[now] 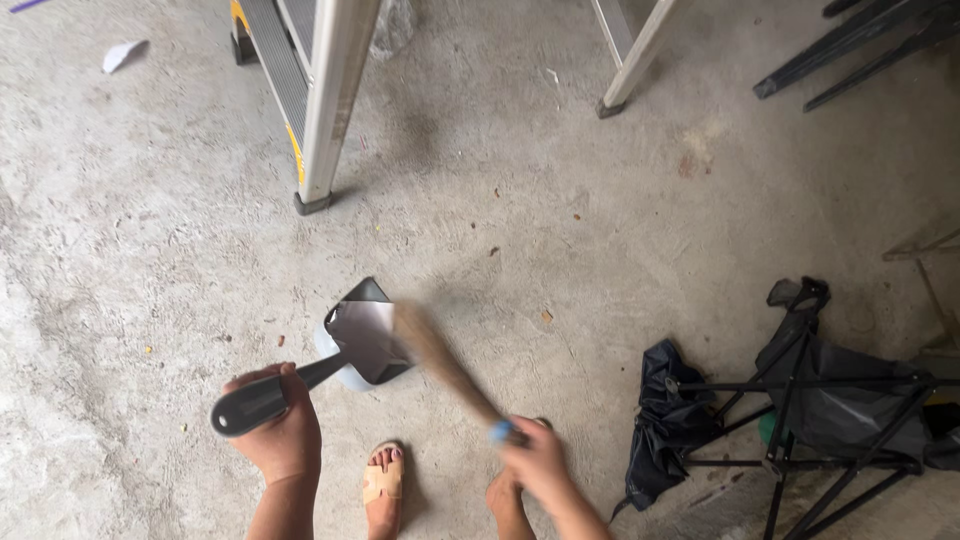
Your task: The person sweeps dried leaves and paper scraps into a dustpan using a small broom and empties the collected debris into a trash bag and a bucket.
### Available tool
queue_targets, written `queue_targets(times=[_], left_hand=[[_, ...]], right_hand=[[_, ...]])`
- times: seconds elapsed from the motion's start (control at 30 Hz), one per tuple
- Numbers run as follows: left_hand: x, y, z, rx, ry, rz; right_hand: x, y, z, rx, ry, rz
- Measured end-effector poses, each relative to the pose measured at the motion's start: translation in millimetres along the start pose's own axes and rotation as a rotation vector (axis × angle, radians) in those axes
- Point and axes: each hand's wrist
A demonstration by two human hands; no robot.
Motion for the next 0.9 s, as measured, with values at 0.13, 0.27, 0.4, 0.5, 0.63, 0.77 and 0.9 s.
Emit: queue_targets(times=[0.13,0.27,0.4,0.5,0.63,0.77,0.9], left_hand=[[-1.1,-1.9,6.0,-0.012,0.004,0.076],[4.1,2.4,1.1,0.070,0.008,0.026],[9.1,1.6,-7.6,0.021,0.017,0.082],[14.5,0.4,-9.7,0.000,0.012,0.081],[14.6,0.1,-8.6,0.033,-0.007,0.105],[16.6,-0.6,-4.3,0.015,0.007,0.182],[20.2,-3.7,-5.7,-0.034,-0.031,0.144]], right_hand=[[-84.0,-4.8,32.3,0.017,-0.325,-0.100],[-96.4,-29.3,105.0,0.201,-0.413,0.244],[1.9,-44.8,89.6,0.195,-0.267,0.307],[52.7,-28.2,29.4,0.143,-0.160,0.008],[7.2,-3.6,13.6,0.022,-0.085,0.054],[-57.7,46.6,54.5,-0.037,-0.232,0.005],[-51.7,62.1,146.9,-0.071,-0.272,0.127]])
Point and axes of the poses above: each hand's wrist, its own z-axis towards the middle knuckle, its own x-axis out of the palm, y = z × x, and after that the axes turned 15 degrees about -y, right-handed
